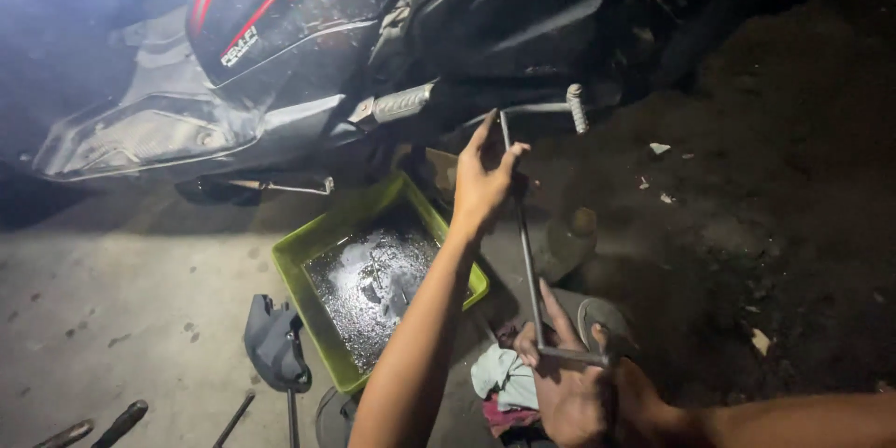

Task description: Unscrewing multiple bolts from a motorcycle engine casing using a T-handle wrench and removing them.

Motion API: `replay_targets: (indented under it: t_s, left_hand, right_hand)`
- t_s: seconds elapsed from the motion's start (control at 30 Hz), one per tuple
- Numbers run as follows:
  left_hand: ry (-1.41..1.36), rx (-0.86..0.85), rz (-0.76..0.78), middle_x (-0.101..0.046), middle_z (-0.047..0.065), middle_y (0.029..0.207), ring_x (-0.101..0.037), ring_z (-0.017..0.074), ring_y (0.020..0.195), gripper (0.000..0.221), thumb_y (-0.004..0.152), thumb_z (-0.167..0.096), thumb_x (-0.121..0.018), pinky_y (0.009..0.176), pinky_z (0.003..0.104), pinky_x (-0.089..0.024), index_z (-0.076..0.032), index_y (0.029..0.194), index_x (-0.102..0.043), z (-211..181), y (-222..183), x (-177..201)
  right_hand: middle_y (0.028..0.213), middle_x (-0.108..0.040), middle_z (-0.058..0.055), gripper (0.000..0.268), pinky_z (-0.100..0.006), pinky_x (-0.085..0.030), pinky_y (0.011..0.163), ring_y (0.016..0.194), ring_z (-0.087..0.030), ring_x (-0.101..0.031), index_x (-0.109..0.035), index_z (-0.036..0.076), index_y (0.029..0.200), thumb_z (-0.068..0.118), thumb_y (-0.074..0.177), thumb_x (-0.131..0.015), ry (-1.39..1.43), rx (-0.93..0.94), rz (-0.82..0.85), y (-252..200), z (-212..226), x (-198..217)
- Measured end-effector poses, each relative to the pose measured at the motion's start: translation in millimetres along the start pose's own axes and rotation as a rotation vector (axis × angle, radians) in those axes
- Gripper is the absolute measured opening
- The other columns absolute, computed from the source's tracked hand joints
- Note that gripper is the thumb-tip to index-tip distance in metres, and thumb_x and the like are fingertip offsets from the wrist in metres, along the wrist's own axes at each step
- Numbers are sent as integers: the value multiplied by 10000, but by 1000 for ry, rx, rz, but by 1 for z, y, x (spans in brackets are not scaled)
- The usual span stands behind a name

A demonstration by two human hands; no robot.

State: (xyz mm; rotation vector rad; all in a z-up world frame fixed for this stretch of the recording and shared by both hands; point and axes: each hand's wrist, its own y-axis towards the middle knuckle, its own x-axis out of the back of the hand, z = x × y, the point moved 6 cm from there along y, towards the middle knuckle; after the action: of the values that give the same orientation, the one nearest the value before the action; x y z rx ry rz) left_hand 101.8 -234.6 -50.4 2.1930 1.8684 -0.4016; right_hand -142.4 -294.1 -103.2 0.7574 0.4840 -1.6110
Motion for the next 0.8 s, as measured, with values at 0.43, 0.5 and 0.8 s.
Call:
replay_targets:
  t_s: [0.43,0.5,0.8]
  left_hand:
    - [750,-167,-154,-656,182,1382,-609,363,1286,685,909,-510,-569,1070,408,-455,-63,1425,-523,31,89,20]
    - [770,-121,-179,-685,200,1333,-642,401,1226,673,908,-520,-541,1029,427,-483,-86,1422,-522,32,90,19]
    - [948,-101,-204,-758,187,1089,-698,417,1047,618,928,-399,-567,934,429,-519,-69,1441,-468,25,98,31]
  right_hand:
    - [609,-254,17,470,-274,-280,514,534,-109,-275,-517,-43,1463,105,1018,-501,-222,15,-346,80,-22,-5]
    - [596,-233,19,404,-289,-266,516,523,-115,-255,-574,-53,1402,95,1036,-487,-185,11,-313,86,-18,-15]
    - [542,-201,24,566,-260,-173,451,480,-87,-201,-529,-108,1455,156,955,-555,-97,-127,-502,89,-20,-37]
